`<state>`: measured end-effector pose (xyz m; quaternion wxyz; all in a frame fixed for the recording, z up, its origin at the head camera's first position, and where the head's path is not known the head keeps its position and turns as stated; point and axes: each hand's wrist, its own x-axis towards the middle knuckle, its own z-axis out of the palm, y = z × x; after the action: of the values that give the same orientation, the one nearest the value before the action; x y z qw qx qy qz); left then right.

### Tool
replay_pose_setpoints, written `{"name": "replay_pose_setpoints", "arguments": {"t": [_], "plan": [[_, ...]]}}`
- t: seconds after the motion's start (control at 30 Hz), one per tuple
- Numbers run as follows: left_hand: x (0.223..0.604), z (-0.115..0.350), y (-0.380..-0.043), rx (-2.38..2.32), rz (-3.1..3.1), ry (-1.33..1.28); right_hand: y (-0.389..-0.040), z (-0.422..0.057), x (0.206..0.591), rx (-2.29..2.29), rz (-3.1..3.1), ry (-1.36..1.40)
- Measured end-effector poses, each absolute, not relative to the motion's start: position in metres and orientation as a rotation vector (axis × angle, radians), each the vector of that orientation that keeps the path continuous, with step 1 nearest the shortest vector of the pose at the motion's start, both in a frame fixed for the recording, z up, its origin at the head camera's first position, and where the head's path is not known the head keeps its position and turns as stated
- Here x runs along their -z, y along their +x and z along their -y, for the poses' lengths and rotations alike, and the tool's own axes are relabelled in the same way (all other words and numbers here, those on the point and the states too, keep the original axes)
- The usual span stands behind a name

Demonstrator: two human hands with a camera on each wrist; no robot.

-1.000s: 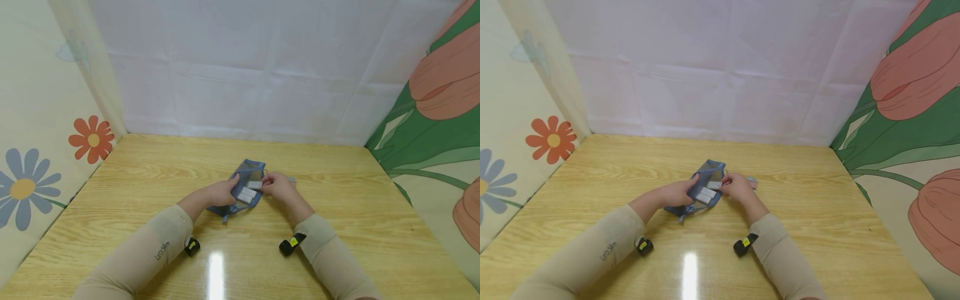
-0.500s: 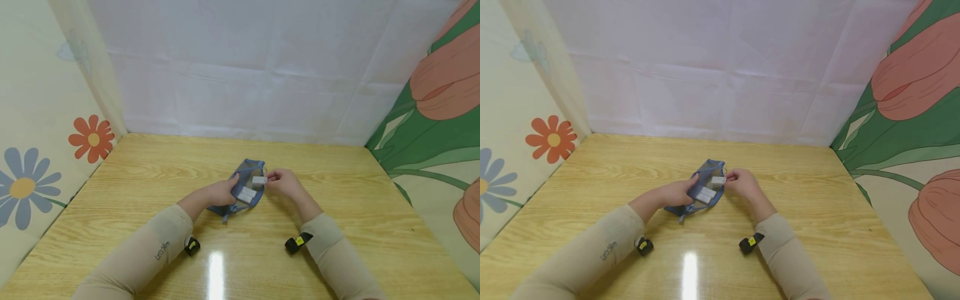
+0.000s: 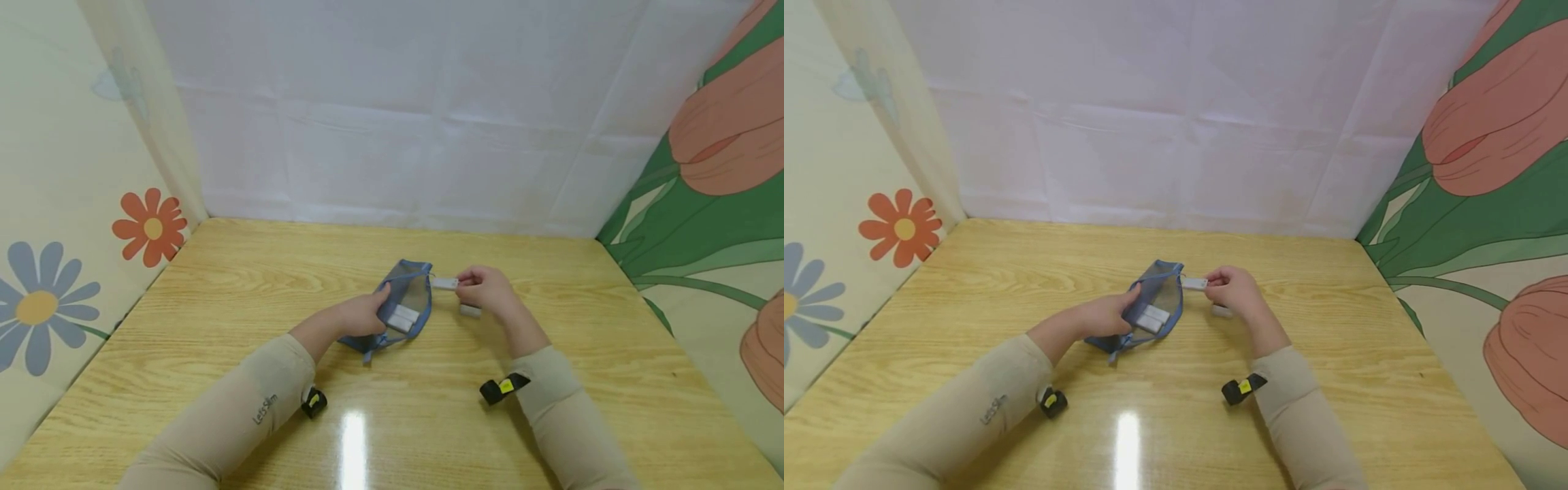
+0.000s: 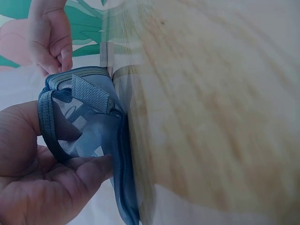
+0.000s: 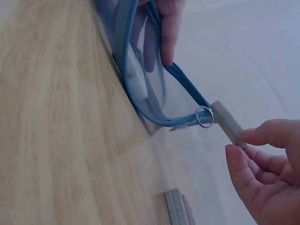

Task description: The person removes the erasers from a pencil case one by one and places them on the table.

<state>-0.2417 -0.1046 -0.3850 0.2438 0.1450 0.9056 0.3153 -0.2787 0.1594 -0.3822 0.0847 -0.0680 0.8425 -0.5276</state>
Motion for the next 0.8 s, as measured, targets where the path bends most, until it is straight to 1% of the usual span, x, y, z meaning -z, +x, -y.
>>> {"name": "replay_pose_setpoints", "arguments": {"t": [0.13, 0.27, 0.53, 0.8], "plan": [[0.387, 0.105, -0.243, -0.848, -2.482, 0.406, -0.279, -0.169, 0.38, 1.619, -2.49, -0.168], [0.39, 0.105, -0.245, -0.837, -2.499, 0.422, -0.28, -0.18, 0.378, 1.571, -2.555, -0.156], [0.39, 0.105, -0.244, -0.874, -2.465, 0.398, -0.284, -0.206, 0.382, 1.579, -2.581, -0.155], [0.39, 0.105, -0.243, -0.893, -2.46, 0.406, -0.286, -0.231, 0.384, 1.572, -2.588, -0.072]]}}
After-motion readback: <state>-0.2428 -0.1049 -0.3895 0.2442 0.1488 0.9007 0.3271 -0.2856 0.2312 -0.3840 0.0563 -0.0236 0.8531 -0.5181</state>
